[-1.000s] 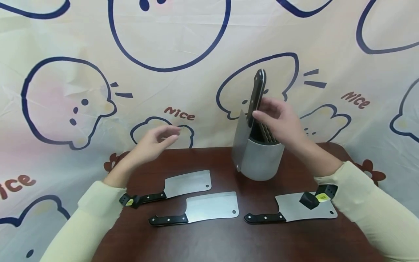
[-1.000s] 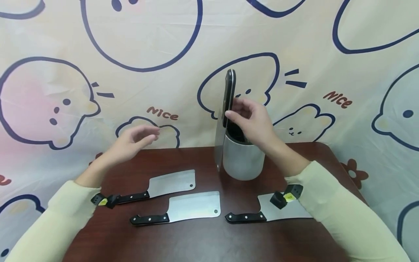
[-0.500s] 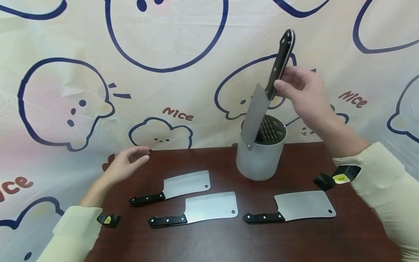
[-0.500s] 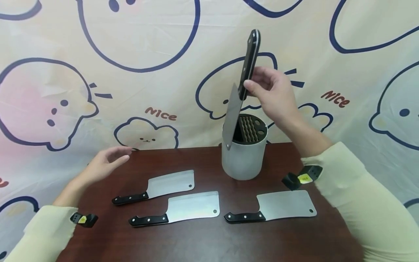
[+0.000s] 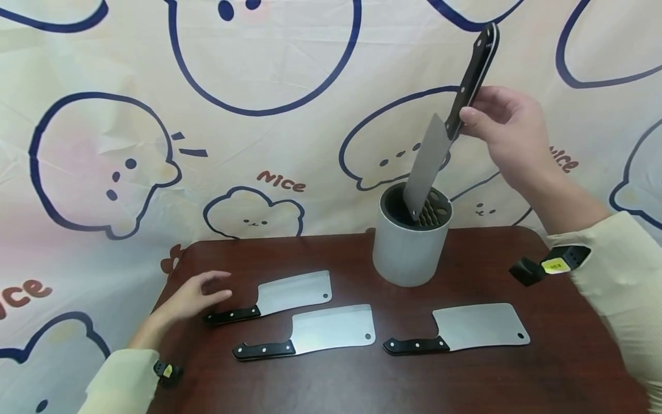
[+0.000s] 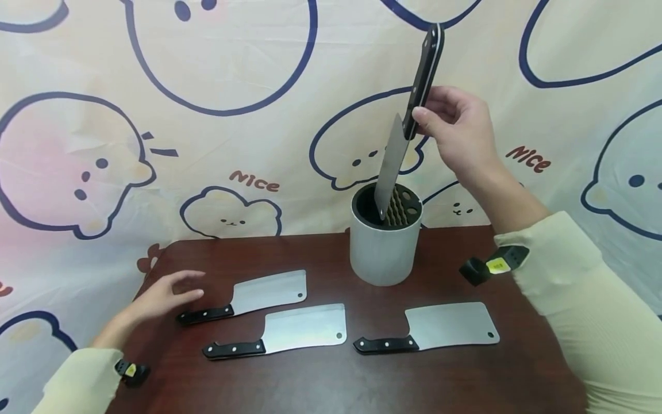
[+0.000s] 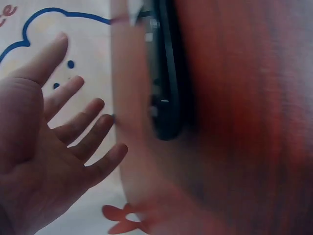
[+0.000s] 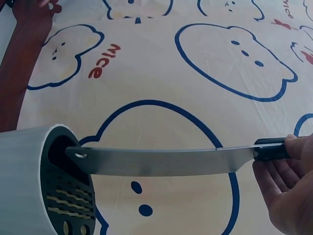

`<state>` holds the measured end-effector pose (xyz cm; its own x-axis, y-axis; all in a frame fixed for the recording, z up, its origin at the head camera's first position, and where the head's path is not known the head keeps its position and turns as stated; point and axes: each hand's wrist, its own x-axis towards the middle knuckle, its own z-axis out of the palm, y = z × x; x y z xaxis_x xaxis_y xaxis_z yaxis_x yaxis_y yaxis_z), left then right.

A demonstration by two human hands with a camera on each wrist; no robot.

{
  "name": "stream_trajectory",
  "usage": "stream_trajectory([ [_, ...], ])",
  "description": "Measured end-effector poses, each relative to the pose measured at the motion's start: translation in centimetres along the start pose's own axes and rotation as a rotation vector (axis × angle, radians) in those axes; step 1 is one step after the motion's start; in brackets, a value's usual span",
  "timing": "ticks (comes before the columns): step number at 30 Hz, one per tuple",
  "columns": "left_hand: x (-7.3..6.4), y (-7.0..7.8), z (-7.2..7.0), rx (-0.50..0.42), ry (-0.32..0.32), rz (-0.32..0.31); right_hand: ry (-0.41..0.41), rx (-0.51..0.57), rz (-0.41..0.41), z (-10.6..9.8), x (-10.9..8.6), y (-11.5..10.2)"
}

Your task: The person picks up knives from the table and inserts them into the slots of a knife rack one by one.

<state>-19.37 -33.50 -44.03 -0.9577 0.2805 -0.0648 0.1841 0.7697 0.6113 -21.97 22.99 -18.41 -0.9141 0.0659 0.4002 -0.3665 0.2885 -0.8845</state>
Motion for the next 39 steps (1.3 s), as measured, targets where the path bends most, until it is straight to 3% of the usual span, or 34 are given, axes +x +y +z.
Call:
stream_trajectory([
  [9,-0.8,-1.6,1.9,0.064,-0.078,0.018,0.018,-0.021,0.034,-0.2,0.7,0.3],
  [14,-0.9,-2.1,2.1,0.07,-0.089,0.003,0.015,-0.044,0.03,0.2,0.9,0.6],
  [27,-1.4,-2.3,2.2,0.053,-0.129,0.044,-0.038,-0.131,0.022,1.5,0.7,1.9],
  [36,-1.7,-2.4,2.3,0.08,-0.127,-0.022,-0.049,-0.259,0.082,2.3,0.2,3.9],
  [39,-1.8,-2.6,2.3,0.081,-0.119,-0.016,-0.069,-0.282,0.097,2.7,-0.2,4.8],
])
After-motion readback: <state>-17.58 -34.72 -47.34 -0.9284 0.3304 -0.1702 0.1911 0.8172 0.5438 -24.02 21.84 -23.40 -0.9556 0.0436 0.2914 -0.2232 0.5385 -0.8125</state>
